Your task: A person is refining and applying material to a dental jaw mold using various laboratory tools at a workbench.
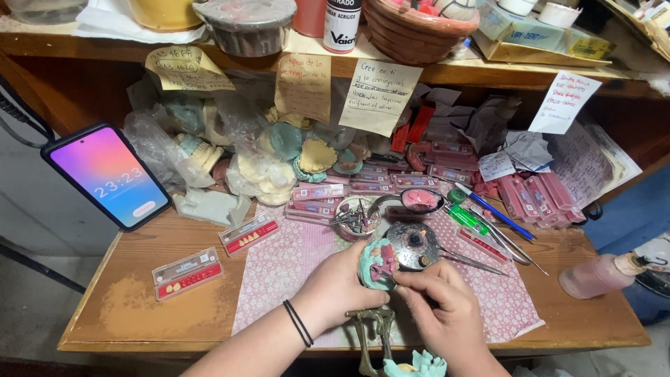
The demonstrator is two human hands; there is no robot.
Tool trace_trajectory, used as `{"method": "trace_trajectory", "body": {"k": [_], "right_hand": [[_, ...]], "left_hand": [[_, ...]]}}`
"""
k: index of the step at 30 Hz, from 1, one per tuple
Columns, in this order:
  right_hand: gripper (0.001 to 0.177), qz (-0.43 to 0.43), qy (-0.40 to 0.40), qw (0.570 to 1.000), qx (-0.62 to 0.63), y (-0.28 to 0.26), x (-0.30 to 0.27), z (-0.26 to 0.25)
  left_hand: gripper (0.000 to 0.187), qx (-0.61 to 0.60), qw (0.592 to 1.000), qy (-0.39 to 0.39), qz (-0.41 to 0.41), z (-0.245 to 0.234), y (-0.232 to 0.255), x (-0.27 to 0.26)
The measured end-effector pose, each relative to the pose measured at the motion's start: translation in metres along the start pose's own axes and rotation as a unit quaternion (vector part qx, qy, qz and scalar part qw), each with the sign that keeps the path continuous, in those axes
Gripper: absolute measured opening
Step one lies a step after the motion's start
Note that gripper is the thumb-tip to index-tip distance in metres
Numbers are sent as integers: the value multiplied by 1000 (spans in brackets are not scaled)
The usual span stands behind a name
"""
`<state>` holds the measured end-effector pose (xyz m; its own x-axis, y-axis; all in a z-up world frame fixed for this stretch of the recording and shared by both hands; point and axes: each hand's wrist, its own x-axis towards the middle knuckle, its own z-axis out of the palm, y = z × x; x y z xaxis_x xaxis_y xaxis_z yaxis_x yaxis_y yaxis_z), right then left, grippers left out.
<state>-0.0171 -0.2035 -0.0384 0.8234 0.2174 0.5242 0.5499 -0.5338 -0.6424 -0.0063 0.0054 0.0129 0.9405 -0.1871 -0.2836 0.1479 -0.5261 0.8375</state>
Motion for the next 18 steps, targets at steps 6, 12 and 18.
{"method": "trace_trajectory", "body": {"k": [6, 12, 18], "right_hand": [[19, -6, 10, 1000, -7, -4, 0, 0], [20, -16, 13, 1000, -18, -5, 0, -1], [23, -4, 9, 1000, -14, 0, 0, 0]], "left_hand": [[70, 6, 1000, 3, 4, 1, -2, 1], [72, 12, 1000, 8, 4, 2, -2, 1], [65, 4, 1000, 8, -10, 2, -1, -1]]}}
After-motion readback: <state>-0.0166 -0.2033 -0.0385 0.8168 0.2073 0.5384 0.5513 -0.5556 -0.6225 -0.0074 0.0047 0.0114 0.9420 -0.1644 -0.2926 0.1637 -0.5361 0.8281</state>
